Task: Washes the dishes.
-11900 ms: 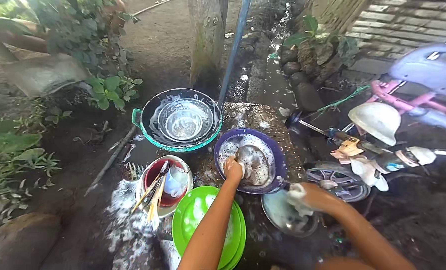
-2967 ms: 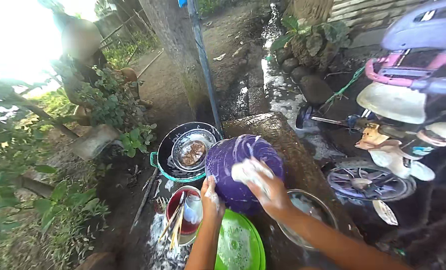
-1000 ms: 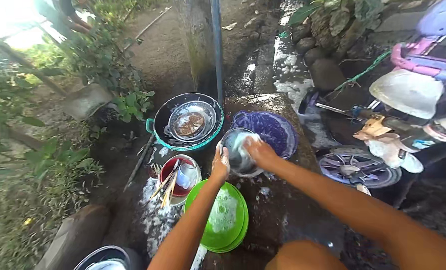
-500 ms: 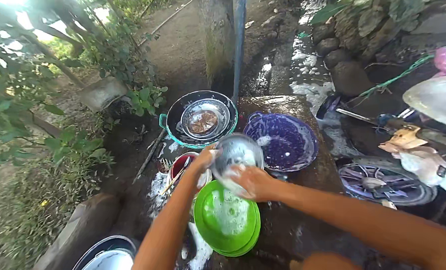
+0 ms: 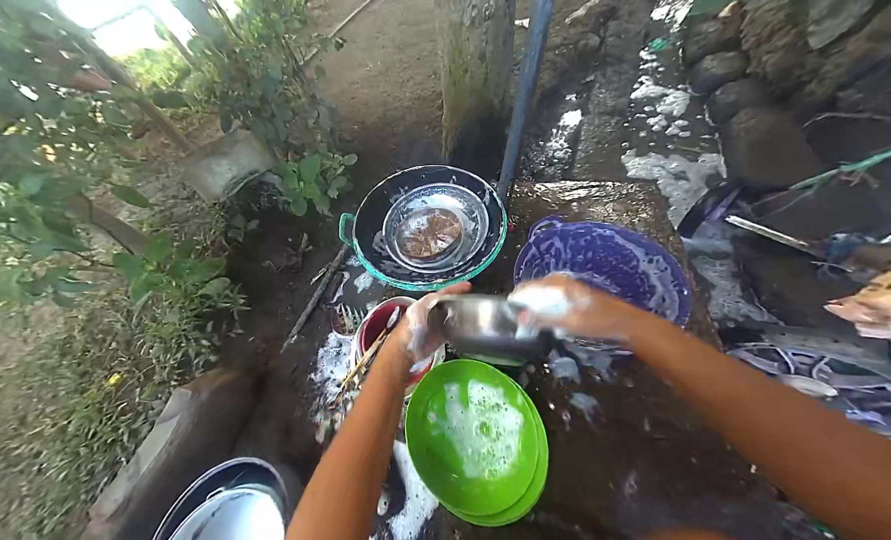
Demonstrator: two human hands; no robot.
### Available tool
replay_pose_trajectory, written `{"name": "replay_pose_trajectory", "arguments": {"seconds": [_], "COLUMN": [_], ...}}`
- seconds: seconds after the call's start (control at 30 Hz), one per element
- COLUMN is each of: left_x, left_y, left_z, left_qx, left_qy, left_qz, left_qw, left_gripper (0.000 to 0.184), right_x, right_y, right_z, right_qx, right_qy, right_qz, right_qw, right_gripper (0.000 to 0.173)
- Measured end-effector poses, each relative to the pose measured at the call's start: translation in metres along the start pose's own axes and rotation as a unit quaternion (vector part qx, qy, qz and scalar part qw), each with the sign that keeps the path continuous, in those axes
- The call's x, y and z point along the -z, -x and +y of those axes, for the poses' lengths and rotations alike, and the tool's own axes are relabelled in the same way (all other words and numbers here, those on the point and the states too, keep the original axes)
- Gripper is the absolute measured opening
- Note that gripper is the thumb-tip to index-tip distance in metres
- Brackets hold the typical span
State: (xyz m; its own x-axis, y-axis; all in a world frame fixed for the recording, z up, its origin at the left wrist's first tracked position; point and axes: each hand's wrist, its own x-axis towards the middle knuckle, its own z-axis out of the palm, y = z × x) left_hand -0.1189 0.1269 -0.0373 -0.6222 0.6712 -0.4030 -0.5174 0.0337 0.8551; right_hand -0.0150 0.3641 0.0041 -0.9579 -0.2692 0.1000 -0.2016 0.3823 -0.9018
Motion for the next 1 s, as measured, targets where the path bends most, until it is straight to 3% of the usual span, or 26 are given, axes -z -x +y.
{"name": "replay_pose_trajectory", "arguments": {"seconds": [0.07,0.1,0.2,0.3,0.37,0.4,0.43,0.5,0.57,0.63,0.73,0.8,0.87,0.93,1.0], "left_x": [-0.017,-0.028,-0.061,-0.069,-0.068,-0.065,-0.060,-0.052,-0.059,-0.059,-0.046,-0.032,-0.023,-0.026,-0.031], "left_y": [0.007,0.010,0.016,0.013,0.018,0.025,0.030,0.041,0.045,0.038,0.029,0.029,0.040,0.051,0.049], "left_z": [-0.010,-0.012,-0.008,-0.007,-0.009,-0.012,-0.017,-0.022,-0.014,-0.011,-0.002,0.019,0.021,0.009,-0.004], "left_qx": [-0.068,-0.103,-0.135,-0.105,-0.123,-0.163,-0.211,-0.276,-0.308,-0.319,-0.236,-0.165,-0.150,-0.142,-0.160], "left_qy": [0.072,0.104,0.150,0.092,0.057,0.017,-0.050,-0.237,-0.346,-0.317,-0.002,0.198,0.177,0.029,-0.084], "left_qz": [-0.025,-0.014,0.092,0.189,0.233,0.230,0.215,0.173,0.180,0.233,0.359,0.401,0.369,0.274,0.177], "left_qw": [0.995,0.989,0.975,0.972,0.963,0.959,0.952,0.915,0.868,0.862,0.903,0.879,0.900,0.951,0.967], "left_gripper": [0.055,0.044,0.030,0.040,0.043,0.039,0.036,0.039,0.040,0.036,0.034,0.042,0.043,0.041,0.034], "right_x": [0.014,0.015,-0.013,-0.077,-0.110,-0.114,-0.107,-0.069,-0.043,-0.065,-0.155,-0.181,-0.154,-0.109,-0.092], "right_y": [-0.016,-0.025,-0.043,-0.026,-0.023,-0.028,-0.036,-0.062,-0.086,-0.084,-0.048,-0.028,-0.029,-0.042,-0.055], "right_z": [0.011,0.023,0.045,0.021,0.001,-0.007,-0.013,-0.013,-0.005,-0.020,-0.017,0.008,0.027,0.029,0.012], "right_qx": [-0.110,-0.139,-0.113,0.009,0.117,0.133,0.099,-0.093,-0.214,-0.152,0.062,0.104,0.030,-0.095,-0.110], "right_qy": [-0.076,-0.088,-0.030,0.123,0.267,0.308,0.307,0.160,0.019,0.079,0.206,0.146,0.023,-0.071,0.005], "right_qz": [0.142,0.206,0.339,0.325,0.310,0.303,0.282,0.202,0.204,0.251,0.340,0.384,0.400,0.361,0.293], "right_qw": [0.981,0.965,0.934,0.938,0.905,0.892,0.903,0.962,0.955,0.953,0.915,0.906,0.916,0.925,0.950], "right_gripper": [0.023,0.023,0.024,0.041,0.038,0.036,0.035,0.036,0.034,0.033,0.029,0.031,0.043,0.041,0.035]}}
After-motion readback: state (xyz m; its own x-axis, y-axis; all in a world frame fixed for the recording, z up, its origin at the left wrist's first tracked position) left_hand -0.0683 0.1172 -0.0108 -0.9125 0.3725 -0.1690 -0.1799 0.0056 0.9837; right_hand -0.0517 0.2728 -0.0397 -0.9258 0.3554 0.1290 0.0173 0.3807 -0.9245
